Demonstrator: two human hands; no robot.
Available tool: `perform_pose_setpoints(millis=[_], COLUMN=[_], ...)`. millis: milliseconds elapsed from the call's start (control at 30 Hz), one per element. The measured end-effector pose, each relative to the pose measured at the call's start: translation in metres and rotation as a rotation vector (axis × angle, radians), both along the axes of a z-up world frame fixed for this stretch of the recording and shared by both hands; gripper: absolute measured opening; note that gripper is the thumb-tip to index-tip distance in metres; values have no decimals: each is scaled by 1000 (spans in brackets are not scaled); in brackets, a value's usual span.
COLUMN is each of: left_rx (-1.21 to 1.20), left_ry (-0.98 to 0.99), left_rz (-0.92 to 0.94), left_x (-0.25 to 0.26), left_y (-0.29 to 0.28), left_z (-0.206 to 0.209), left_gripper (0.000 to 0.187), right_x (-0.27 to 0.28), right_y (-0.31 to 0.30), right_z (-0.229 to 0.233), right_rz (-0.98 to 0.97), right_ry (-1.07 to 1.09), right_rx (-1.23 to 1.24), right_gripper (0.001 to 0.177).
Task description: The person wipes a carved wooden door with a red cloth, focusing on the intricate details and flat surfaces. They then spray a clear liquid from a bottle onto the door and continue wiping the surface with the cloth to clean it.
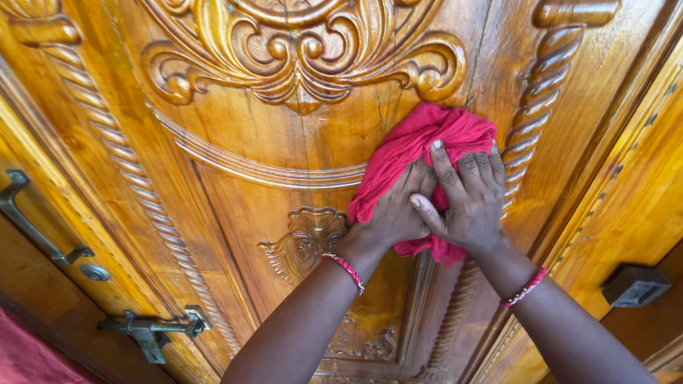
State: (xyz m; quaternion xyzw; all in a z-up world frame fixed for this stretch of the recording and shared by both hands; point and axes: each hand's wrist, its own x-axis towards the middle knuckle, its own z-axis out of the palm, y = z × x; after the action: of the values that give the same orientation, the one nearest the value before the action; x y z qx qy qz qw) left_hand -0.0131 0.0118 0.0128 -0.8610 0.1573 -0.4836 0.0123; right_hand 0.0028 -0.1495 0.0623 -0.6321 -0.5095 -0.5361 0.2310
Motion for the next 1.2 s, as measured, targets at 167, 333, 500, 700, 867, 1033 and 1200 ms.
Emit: perform_pose_setpoints(millis=[167,333,500,700,867,1033,1200], left_rx=[-60,-248,-305,-216,-138,-146,-98], left_ry=[-223,-235,-218,-207,-160,-111,-203], left_rz=[-99,-18,116,208,322,437,498], left_x=[-28,-47,-57,-91,-125,-155,-190], left_y=[7,14,47,92,128,170,214], left_z=[32,35,13,-1,0,2,17], left_gripper=[100,92,87,87,88,85,84], right_x=[-14,-38,-58,-84,-102,-122,-153], right_y=[3,29,65,109,148,191,234], right_z=[41,57,50,38,34,37,48], right_rz=[-33,43,117,149,173,169,186], right_ry=[-79,-119,-87,-96,-122,-166,-137], right_rx=[-89,-119,-171,-175,-204,-208,-256], right_gripper=[81,78,77,77,78,79,89])
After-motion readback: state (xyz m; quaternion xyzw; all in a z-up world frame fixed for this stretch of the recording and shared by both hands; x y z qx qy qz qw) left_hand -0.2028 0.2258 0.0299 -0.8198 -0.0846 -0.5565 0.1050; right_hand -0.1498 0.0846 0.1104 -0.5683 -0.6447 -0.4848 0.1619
